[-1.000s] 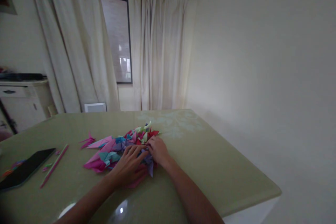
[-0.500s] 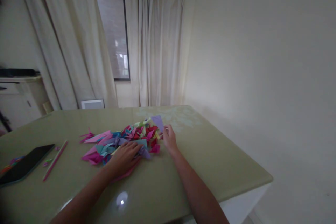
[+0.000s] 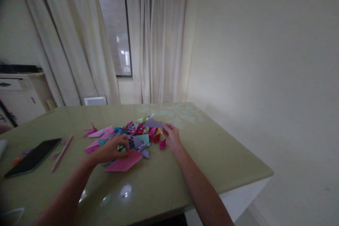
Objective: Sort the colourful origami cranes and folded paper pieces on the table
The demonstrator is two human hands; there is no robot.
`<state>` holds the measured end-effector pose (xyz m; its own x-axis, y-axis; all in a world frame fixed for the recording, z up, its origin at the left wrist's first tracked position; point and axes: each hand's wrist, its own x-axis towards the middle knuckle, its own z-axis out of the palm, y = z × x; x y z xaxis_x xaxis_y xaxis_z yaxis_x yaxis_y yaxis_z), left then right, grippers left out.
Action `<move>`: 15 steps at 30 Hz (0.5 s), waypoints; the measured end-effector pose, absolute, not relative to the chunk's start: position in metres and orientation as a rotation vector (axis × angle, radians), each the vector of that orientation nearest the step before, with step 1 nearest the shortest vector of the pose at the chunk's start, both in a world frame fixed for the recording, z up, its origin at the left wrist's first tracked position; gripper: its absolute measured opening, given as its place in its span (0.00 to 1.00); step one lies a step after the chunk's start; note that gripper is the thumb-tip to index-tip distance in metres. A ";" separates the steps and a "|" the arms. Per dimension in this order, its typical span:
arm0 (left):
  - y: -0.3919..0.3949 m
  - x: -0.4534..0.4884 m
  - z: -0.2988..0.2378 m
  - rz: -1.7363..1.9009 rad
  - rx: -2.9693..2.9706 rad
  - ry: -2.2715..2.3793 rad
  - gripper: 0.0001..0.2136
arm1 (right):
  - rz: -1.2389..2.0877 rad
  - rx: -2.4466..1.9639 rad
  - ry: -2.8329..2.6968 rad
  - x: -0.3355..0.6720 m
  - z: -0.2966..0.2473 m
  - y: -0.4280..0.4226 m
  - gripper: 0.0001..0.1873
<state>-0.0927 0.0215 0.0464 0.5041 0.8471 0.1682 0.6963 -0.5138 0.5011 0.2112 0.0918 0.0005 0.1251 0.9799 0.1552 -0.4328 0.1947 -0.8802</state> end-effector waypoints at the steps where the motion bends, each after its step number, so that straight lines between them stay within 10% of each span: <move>1: 0.022 -0.094 0.049 0.657 2.298 1.181 0.08 | 1.208 -0.777 -0.884 0.211 0.000 0.092 0.19; 15: 0.020 -0.033 0.030 1.642 1.156 0.978 0.19 | 1.347 -0.639 -0.832 0.206 0.011 0.081 0.18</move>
<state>-0.0334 0.0203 0.0297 -0.1828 0.9456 0.2693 -0.2138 -0.3055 0.9279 0.2063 0.0812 0.0108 0.0229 0.9888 0.1473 -0.5745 0.1336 -0.8075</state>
